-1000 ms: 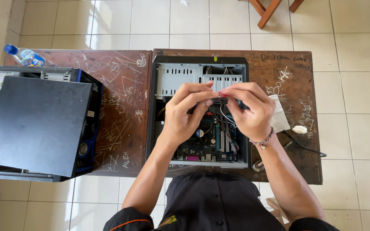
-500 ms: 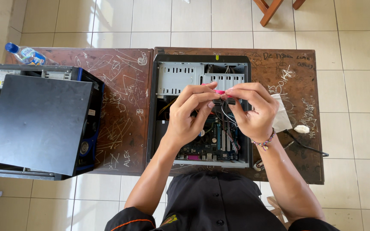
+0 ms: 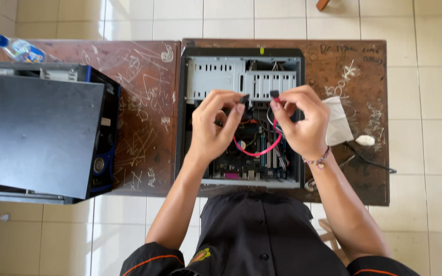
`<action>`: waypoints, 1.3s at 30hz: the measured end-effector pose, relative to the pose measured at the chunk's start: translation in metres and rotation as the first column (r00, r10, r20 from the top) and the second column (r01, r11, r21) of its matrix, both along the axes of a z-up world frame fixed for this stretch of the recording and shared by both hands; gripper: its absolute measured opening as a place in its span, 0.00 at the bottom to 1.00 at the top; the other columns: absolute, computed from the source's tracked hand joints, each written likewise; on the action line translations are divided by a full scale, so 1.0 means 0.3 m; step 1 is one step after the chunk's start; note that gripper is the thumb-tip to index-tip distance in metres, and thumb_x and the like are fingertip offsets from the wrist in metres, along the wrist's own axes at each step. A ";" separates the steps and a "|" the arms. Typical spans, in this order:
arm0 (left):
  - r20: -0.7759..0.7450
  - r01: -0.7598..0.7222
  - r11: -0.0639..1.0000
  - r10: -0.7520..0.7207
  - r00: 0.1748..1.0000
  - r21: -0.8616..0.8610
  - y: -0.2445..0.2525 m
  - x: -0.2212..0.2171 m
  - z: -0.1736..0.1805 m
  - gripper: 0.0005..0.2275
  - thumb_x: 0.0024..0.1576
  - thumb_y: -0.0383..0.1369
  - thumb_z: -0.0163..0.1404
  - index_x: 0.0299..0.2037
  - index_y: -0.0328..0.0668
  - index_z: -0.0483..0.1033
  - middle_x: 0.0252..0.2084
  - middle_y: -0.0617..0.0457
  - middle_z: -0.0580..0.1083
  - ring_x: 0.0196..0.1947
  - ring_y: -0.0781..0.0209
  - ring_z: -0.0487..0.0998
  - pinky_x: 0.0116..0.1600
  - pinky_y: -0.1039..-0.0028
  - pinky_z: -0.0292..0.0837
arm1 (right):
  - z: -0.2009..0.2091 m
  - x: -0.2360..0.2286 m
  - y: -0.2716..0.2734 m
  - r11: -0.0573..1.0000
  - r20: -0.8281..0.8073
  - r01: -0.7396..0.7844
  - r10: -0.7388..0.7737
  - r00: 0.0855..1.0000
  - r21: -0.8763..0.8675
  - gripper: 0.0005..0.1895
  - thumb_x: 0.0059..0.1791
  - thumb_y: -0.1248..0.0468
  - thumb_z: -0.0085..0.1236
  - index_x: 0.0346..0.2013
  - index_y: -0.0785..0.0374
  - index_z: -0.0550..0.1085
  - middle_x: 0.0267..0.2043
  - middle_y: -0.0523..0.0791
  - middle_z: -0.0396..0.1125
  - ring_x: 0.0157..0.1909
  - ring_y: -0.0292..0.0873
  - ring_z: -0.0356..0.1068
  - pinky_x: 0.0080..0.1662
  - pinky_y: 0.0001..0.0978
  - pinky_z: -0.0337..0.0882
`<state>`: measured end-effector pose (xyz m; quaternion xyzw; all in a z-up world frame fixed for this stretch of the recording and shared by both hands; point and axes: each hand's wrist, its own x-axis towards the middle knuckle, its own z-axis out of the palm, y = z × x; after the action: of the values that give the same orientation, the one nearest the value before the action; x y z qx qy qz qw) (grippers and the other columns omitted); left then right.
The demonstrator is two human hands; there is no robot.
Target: The person connects several internal cables inside an open desktop computer case. They plug in a pink ribbon cable, a black power connector, and a black SATA cable into the motherboard and drive bays, then tuck the wires into the case.
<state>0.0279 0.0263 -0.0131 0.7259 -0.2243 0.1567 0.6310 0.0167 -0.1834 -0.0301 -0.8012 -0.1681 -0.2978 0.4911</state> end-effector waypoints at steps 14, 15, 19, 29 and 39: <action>-0.401 -0.001 1.000 -0.002 0.916 -0.007 0.099 -0.015 -0.239 0.11 0.59 0.30 0.63 0.50 0.40 0.80 0.37 0.47 0.81 0.32 0.66 0.79 0.33 0.80 0.73 | -0.182 -0.025 -0.075 0.981 -0.280 -0.113 0.065 0.958 -0.159 0.16 0.55 0.78 0.53 0.50 0.61 0.83 0.46 0.52 0.70 0.36 0.50 0.71 0.37 0.39 0.73; -0.400 -0.011 1.000 0.012 0.916 0.006 0.099 -0.017 -0.253 0.11 0.59 0.30 0.62 0.50 0.40 0.80 0.36 0.46 0.80 0.33 0.65 0.79 0.34 0.79 0.74 | -0.204 -0.031 -0.078 0.980 -0.370 -0.182 0.139 0.918 -0.081 0.16 0.55 0.76 0.53 0.51 0.59 0.83 0.40 0.51 0.73 0.28 0.43 0.69 0.30 0.34 0.69; -0.411 -0.010 1.000 0.004 0.912 -0.013 0.101 -0.013 -0.298 0.11 0.62 0.30 0.59 0.53 0.39 0.79 0.37 0.47 0.80 0.33 0.66 0.80 0.36 0.79 0.77 | -0.156 -0.061 -0.047 0.963 -0.496 -0.265 0.256 0.830 0.054 0.09 0.54 0.71 0.57 0.48 0.67 0.81 0.38 0.55 0.74 0.29 0.40 0.69 0.29 0.28 0.68; -0.455 0.122 0.978 -0.187 0.871 -0.169 0.061 -0.052 -0.273 0.08 0.63 0.27 0.54 0.50 0.38 0.75 0.37 0.49 0.75 0.28 0.65 0.76 0.33 0.74 0.75 | -0.134 -0.092 -0.025 0.908 -0.619 -0.161 0.386 0.684 0.388 0.10 0.51 0.72 0.63 0.47 0.69 0.79 0.41 0.46 0.74 0.42 0.35 0.73 0.43 0.24 0.73; -0.362 -0.102 0.961 0.193 0.912 0.257 0.060 -0.050 -0.264 0.03 0.60 0.27 0.56 0.42 0.45 0.81 0.18 0.57 0.68 0.20 0.66 0.70 0.30 0.73 0.70 | -0.219 -0.077 -0.025 0.815 -0.619 0.127 0.316 0.719 0.565 0.12 0.61 0.64 0.43 0.55 0.70 0.65 0.35 0.51 0.69 0.23 0.43 0.75 0.19 0.23 0.69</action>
<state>0.0130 0.0442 -0.0922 0.8262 -0.0574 0.0318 0.5595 -0.0063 -0.1907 -0.0957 -0.6576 0.0807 0.0122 0.7489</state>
